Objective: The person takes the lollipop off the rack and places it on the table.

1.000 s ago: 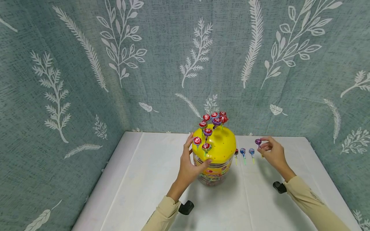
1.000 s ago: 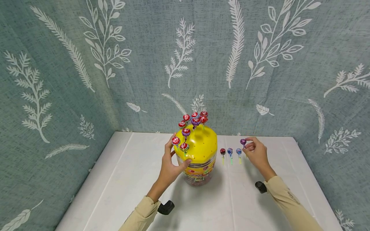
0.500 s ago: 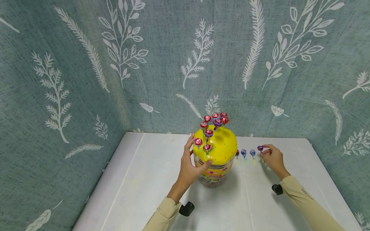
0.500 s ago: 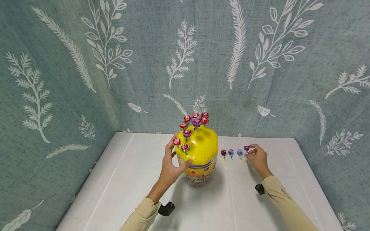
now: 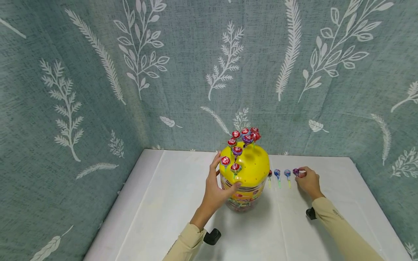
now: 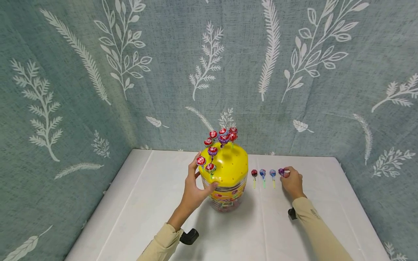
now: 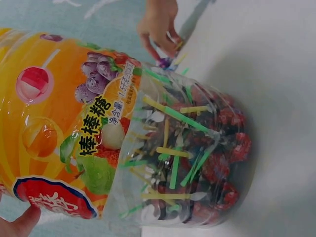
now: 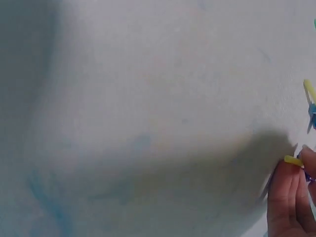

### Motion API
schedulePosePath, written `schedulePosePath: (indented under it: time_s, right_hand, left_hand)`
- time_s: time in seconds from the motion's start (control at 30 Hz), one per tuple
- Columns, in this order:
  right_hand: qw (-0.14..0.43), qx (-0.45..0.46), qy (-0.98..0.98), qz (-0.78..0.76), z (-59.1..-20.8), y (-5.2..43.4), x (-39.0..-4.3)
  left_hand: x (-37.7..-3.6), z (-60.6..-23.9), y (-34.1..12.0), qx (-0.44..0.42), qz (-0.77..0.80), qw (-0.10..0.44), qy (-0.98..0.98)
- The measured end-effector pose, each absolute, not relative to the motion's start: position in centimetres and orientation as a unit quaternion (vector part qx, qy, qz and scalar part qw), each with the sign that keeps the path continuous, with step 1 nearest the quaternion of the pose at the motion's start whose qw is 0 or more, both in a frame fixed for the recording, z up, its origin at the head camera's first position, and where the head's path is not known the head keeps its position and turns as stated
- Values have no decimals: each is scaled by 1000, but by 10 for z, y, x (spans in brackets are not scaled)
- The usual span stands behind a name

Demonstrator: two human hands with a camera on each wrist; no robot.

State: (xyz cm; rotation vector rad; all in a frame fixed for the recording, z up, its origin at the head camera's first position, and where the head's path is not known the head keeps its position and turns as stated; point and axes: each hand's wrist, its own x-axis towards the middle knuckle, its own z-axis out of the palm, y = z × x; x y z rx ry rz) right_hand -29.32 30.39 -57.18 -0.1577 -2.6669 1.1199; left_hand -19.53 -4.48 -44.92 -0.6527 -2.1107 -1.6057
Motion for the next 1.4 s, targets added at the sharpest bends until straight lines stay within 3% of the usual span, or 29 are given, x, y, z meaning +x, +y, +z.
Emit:
schedulePosePath:
  time_s: [0.33,0.77,1.4]
  right_hand:
    - [113,-48,-925,359,-573,306,-295]
    - [122,31,-920,370,-529,296,-291]
    - [146,81,-904,394,-460,275,-278]
  left_hand:
    - [-194,-449,-44,-234,-574,209,-757]
    - [-216,-482,-46,-231,-570,210,-760]
    - [-217,-483,-46,-239,-578,215,-750]
